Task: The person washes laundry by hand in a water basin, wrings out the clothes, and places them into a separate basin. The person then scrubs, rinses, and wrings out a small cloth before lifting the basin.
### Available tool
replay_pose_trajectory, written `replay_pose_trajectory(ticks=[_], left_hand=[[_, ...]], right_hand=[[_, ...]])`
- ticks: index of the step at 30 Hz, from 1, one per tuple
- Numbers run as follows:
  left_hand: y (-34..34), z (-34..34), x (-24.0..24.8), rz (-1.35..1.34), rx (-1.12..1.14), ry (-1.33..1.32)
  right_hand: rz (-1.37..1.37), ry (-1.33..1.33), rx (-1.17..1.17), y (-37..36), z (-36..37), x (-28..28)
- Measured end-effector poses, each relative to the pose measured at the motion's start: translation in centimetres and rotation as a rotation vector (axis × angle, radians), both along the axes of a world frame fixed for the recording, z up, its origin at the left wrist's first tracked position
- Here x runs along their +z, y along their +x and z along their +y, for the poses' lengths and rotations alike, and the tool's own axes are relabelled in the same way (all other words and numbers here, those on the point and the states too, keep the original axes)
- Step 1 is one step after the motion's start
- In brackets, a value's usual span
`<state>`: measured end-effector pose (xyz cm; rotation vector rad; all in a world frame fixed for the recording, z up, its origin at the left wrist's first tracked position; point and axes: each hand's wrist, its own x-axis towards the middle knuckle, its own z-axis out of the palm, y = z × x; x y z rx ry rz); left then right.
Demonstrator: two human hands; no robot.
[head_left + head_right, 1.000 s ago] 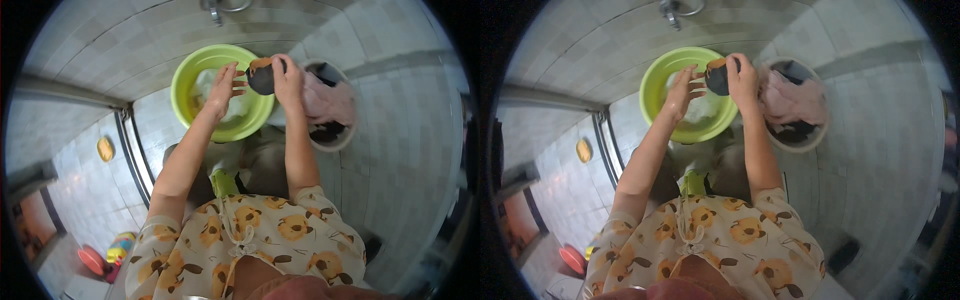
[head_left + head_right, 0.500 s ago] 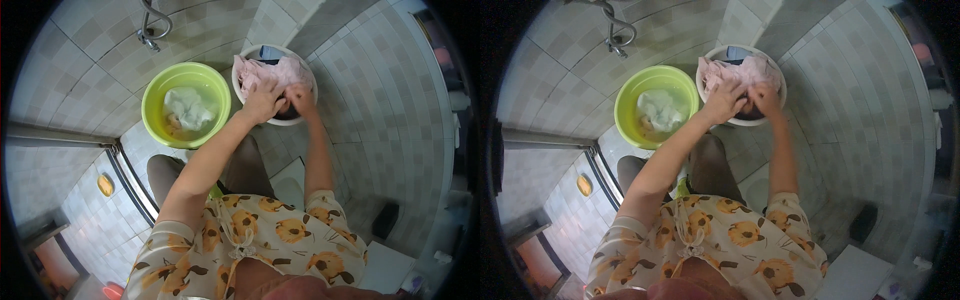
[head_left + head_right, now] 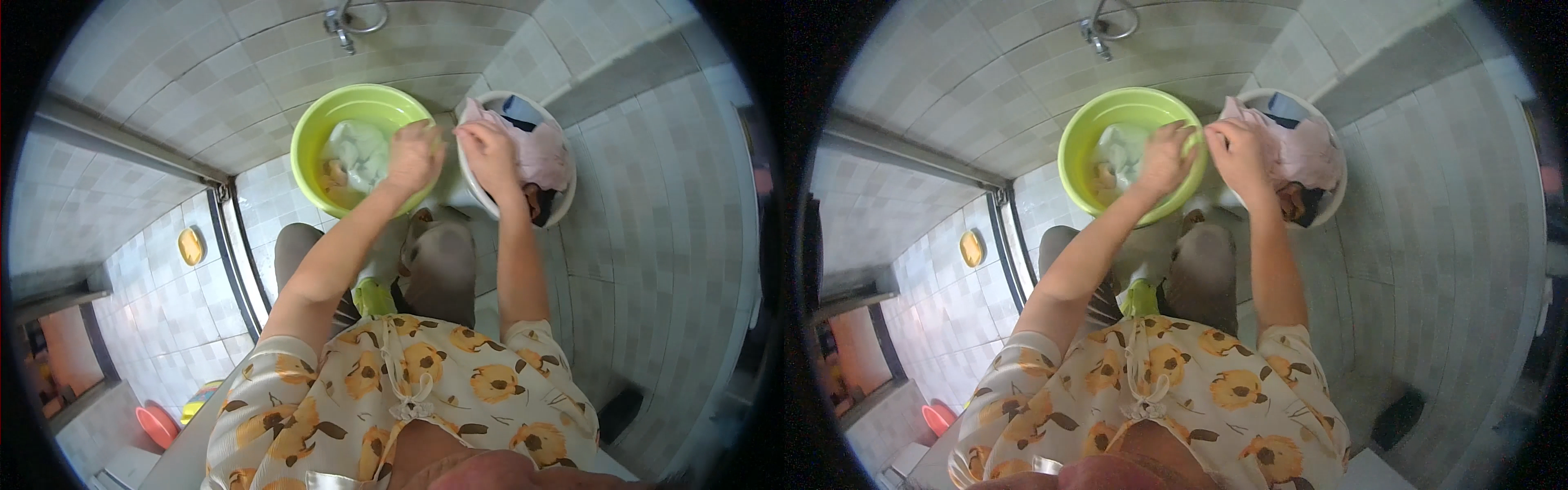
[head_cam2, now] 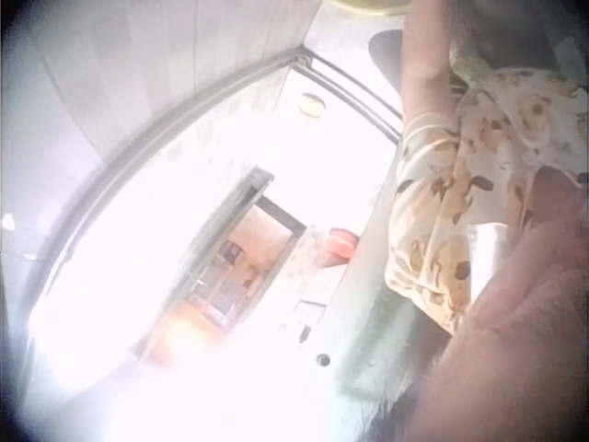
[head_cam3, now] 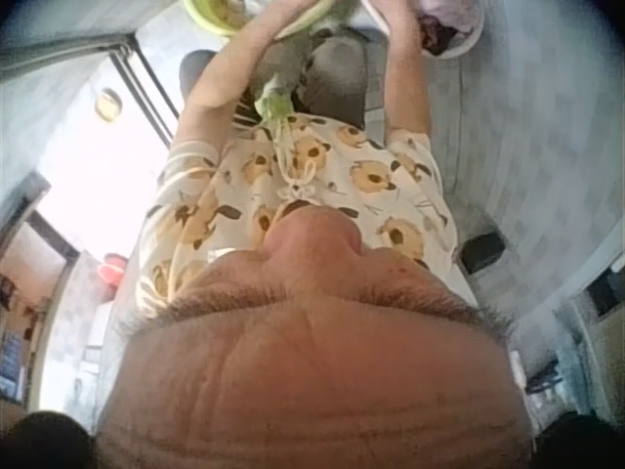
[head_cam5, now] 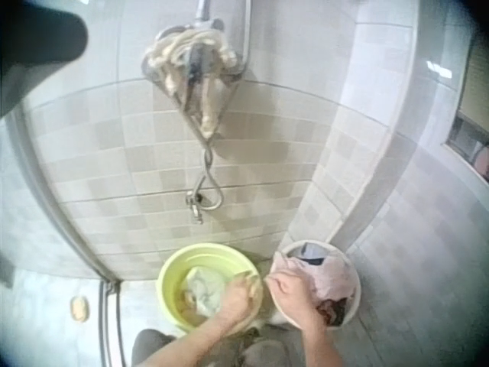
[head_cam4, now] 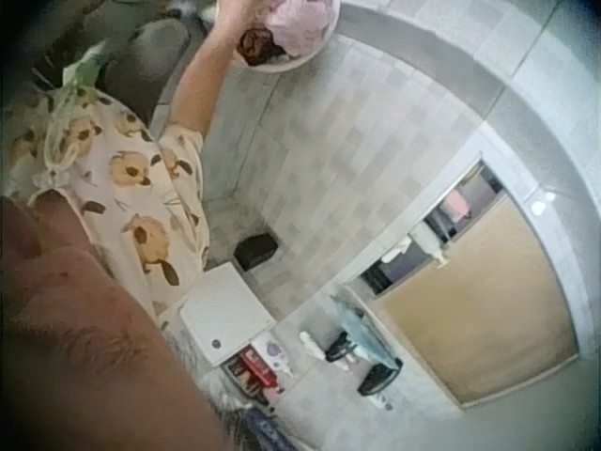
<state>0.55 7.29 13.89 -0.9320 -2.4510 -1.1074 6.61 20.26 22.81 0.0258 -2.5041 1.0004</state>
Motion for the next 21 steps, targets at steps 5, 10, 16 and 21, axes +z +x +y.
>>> replay_pose_trajectory(ticks=[5,10,16,21], left_hand=[[-6.3,-10.9,-7.7,-0.529,0.393,0.073],[-9.5,-16.0,-8.8,-0.849,0.509,0.359],[-9.3,-16.0,-4.9,-1.022,0.35,0.805],[-9.7,-14.7,-2.8,-1.148,0.348,0.879]], right_hand=[[-0.455,0.03,0.171,-9.7,-4.7,-11.6],[-0.724,0.217,0.298,-15.5,-7.4,-22.5],[-0.679,0.357,0.7,-15.8,-16.3,-31.4],[-0.667,0.261,0.379,-12.9,-14.1,-41.5]])
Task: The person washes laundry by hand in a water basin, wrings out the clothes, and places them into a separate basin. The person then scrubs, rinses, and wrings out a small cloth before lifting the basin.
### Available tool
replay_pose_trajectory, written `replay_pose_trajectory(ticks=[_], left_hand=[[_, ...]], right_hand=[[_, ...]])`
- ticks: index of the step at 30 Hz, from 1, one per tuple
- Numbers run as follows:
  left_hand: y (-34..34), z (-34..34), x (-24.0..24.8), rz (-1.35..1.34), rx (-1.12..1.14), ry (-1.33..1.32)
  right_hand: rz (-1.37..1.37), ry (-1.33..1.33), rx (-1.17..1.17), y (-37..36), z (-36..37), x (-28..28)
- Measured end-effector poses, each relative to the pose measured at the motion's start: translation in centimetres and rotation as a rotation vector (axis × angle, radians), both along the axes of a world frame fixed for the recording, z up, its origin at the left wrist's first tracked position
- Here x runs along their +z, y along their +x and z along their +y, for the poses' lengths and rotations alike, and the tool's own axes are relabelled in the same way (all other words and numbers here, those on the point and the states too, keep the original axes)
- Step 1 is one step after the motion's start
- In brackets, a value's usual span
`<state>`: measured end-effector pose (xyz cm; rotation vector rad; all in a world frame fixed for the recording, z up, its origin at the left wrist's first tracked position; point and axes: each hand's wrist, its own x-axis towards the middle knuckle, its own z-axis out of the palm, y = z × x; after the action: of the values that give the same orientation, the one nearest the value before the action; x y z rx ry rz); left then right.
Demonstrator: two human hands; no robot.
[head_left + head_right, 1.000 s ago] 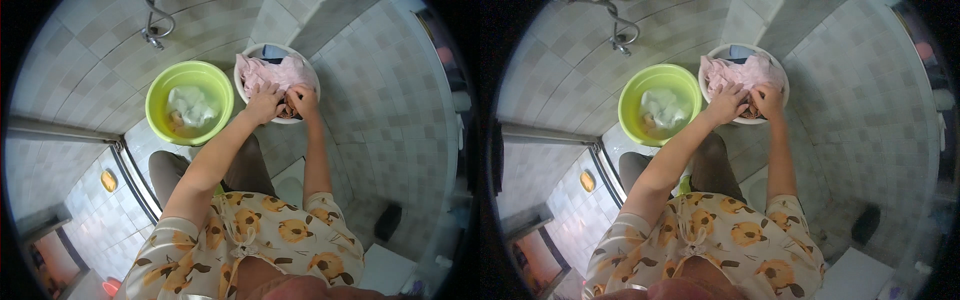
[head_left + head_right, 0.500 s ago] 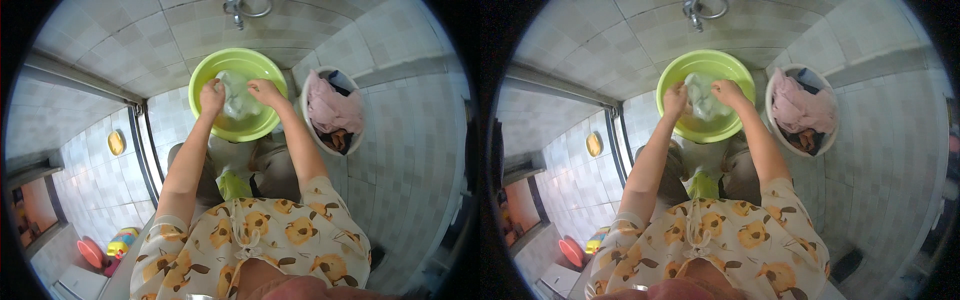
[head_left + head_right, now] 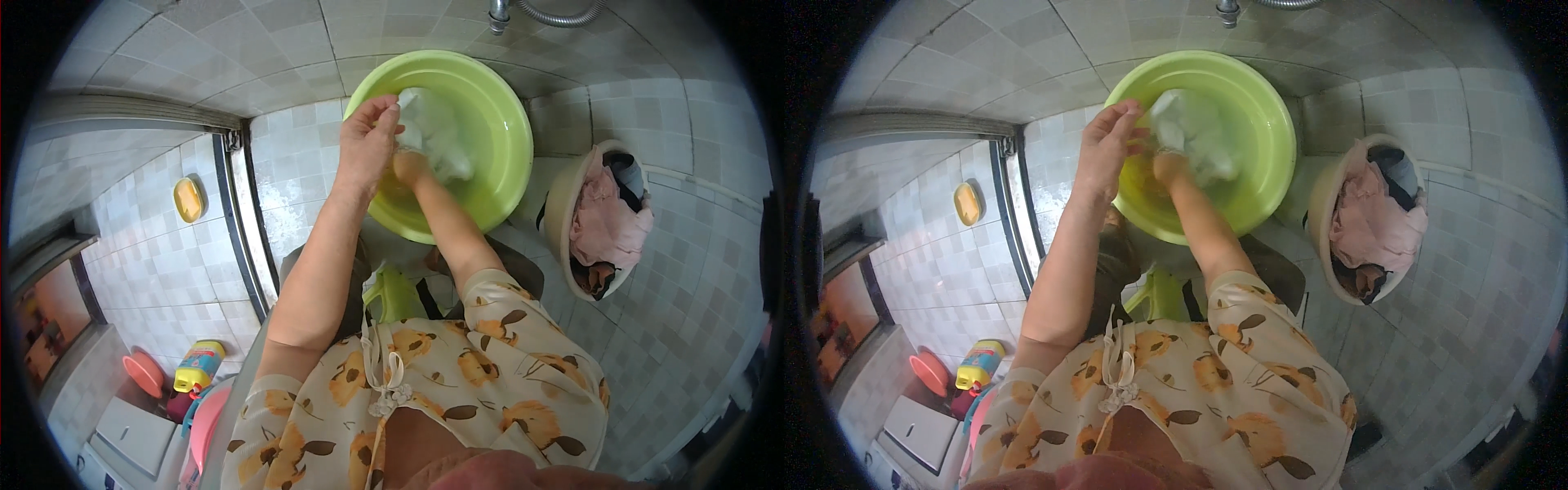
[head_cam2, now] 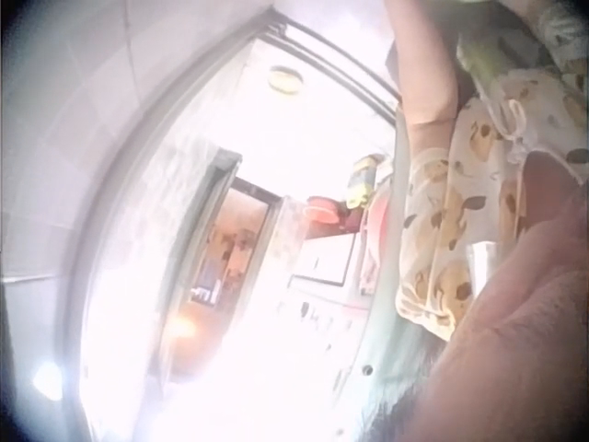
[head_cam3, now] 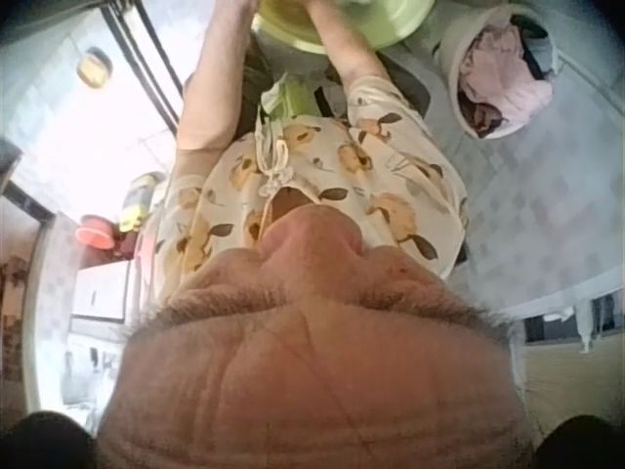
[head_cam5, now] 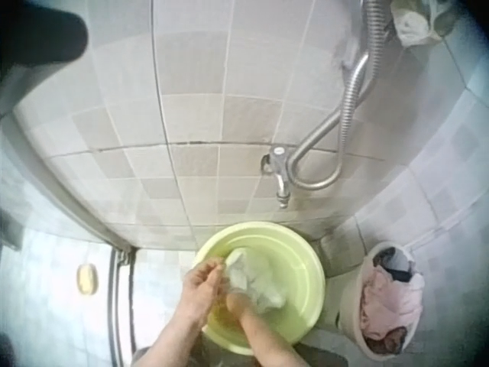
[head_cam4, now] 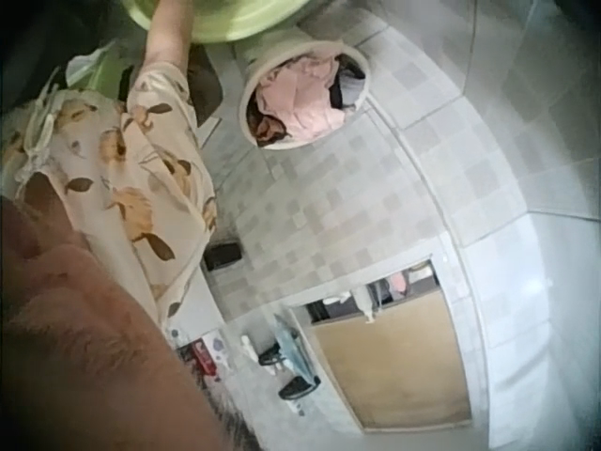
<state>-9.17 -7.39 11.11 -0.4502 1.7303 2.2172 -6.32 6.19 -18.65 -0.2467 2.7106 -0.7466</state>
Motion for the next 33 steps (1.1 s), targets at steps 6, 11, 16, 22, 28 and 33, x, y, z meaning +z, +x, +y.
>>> replay_pose_trajectory(ticks=[6,11,16,22,28,33], left_hand=[[0.3,-0.2,-1.5,-0.034,-0.107,-0.049],[0.8,0.6,-3.9,-0.083,-0.139,-0.089],[1.1,3.2,-5.9,-0.207,-0.187,-0.132],[1.5,4.0,-8.1,-0.455,-0.147,0.207],[1.7,5.6,-8.3,-0.178,-0.028,0.147],[2.1,5.0,-8.1,-0.099,-0.145,-0.111]], right_hand=[[-0.556,-0.281,-0.066,-4.1,8.0,10.8],[-0.083,-0.392,-0.466,-3.6,7.7,12.7],[-0.08,-0.113,-0.435,0.6,8.8,9.6],[-0.112,-0.982,-0.616,1.9,2.4,27.5],[0.209,-0.351,-0.59,2.6,-1.9,28.6],[0.031,-0.27,-0.603,-2.3,5.3,20.1]])
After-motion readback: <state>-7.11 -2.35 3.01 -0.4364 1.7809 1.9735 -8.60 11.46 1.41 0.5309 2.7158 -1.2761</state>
